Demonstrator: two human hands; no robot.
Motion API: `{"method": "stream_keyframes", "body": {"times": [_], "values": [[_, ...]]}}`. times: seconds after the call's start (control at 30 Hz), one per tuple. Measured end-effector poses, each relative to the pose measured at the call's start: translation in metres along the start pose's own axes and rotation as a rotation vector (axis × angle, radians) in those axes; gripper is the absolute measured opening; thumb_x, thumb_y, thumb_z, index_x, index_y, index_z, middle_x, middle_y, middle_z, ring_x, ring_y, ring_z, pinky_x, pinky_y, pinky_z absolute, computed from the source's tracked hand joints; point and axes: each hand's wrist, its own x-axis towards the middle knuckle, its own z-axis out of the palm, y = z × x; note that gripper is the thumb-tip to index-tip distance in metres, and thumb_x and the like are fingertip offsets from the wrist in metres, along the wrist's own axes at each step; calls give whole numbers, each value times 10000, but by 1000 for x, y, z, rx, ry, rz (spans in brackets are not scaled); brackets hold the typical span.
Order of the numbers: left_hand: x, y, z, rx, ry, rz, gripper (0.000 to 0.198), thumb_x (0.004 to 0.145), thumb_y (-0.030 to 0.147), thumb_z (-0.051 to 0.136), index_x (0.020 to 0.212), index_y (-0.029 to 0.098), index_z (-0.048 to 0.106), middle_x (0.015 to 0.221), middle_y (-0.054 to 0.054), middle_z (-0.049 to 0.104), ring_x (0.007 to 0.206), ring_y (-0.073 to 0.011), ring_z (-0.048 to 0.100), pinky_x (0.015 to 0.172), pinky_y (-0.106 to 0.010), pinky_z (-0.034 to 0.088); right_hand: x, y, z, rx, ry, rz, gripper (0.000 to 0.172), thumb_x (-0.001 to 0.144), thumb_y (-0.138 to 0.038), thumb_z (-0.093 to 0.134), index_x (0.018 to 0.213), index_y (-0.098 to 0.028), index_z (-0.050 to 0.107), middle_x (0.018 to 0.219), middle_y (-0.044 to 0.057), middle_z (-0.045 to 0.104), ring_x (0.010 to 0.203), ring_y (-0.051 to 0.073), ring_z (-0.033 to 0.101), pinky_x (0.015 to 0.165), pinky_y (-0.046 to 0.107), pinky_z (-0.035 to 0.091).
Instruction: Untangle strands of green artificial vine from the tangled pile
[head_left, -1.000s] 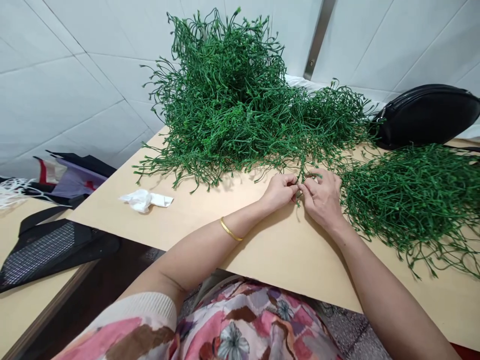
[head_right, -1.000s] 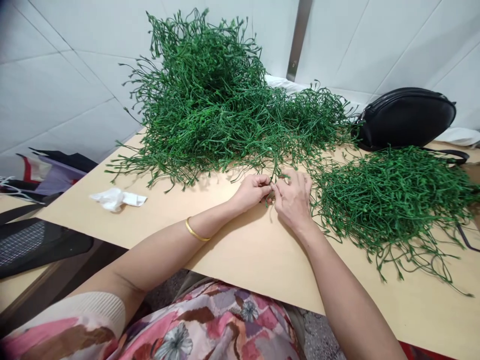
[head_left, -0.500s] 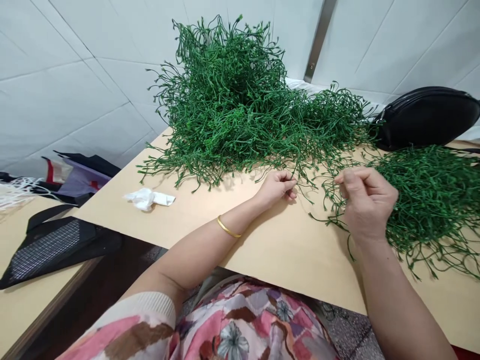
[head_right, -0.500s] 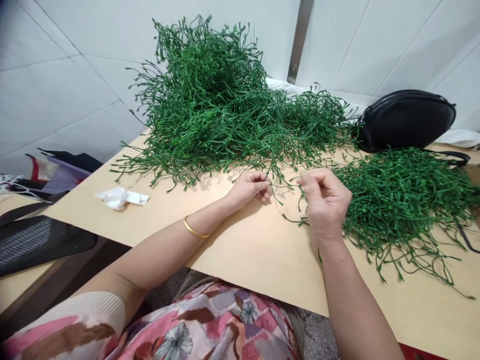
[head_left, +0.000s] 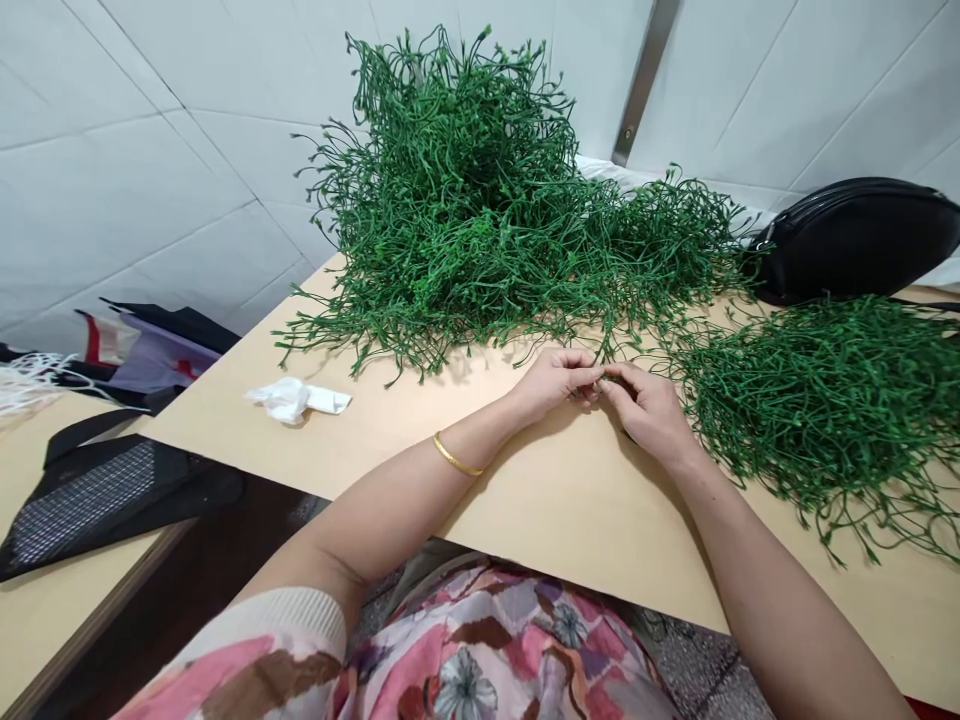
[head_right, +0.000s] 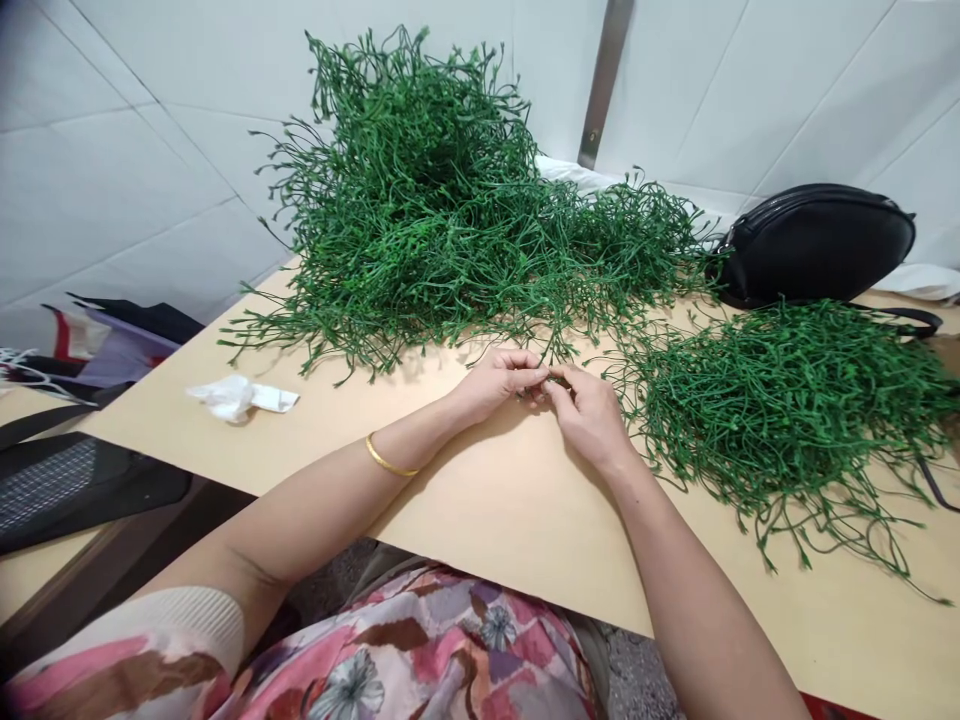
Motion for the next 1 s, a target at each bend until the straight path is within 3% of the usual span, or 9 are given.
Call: {"method": "stream_keyframes", "body": {"times": [0.13,0.27,0.33,0.4,0.57,0.63,0.7,0.83,1.0], "values": [[4,-2,6,18,71,-4,230,734,203,619,587,127,459,487,16,527,451,-59,521,476,-179,454,-3,-5,-1,-283,12,-70,232,844,-264,410,771,-187,617,705,38,613,607,138,510,559,251,335],[12,0,10,-9,242,-42,232,794,153,519,596,151,397,427,44,483,360,-53,466,396,-162,404,-10,-26,-6,-257,-82,-228,265,867,-277,400,702,-192,589,654,26,583,594,127,482,563,245,337],[13,0,8,-25,233,-40,216,786,144,522,608,151,399,424,48,473,361,-54,469,399,-164,413,-14,-39,-16,-255,-19,-302,262,869,-287,406,708,-195,591,652,33,585,612,139,478,594,261,356],[10,1,6,-45,162,-12,200,756,169,566,631,151,411,453,47,488,385,-58,486,431,-187,451,-18,-47,-33,-312,149,-307,240,866,-294,416,745,-198,601,671,43,591,644,157,485,635,285,370],[0,4,2,-72,94,11,237,664,222,655,824,161,492,490,72,472,417,-82,508,409,-205,448,-19,-25,-110,-499,545,-8,247,863,-362,418,824,-206,605,706,45,585,666,172,505,646,308,368],[-1,7,3,-27,97,3,255,659,219,651,864,159,513,497,68,486,421,-87,517,418,-213,456,-21,-1,-140,-634,605,141,279,848,-399,419,853,-205,620,674,50,565,656,186,485,628,319,347],[0,8,5,1,119,-16,215,662,206,641,830,149,520,539,41,538,464,-95,556,455,-219,474,-27,23,-158,-783,555,229,283,811,-418,460,844,-193,630,753,83,582,750,228,487,672,361,344],[0,9,11,-44,155,-49,179,643,158,649,749,137,506,615,-6,602,573,-113,616,525,-209,480,-40,44,-155,-955,509,273,316,785,-406,499,954,-163,607,1001,159,562,942,315,442,756,459,321],[3,16,15,-119,186,-122,84,723,111,560,768,136,493,541,-4,568,501,-109,581,496,-218,461,-34,16,-123,-819,565,86,266,814,-346,476,977,-170,591,1077,166,549,1042,331,421,834,494,306]]}}
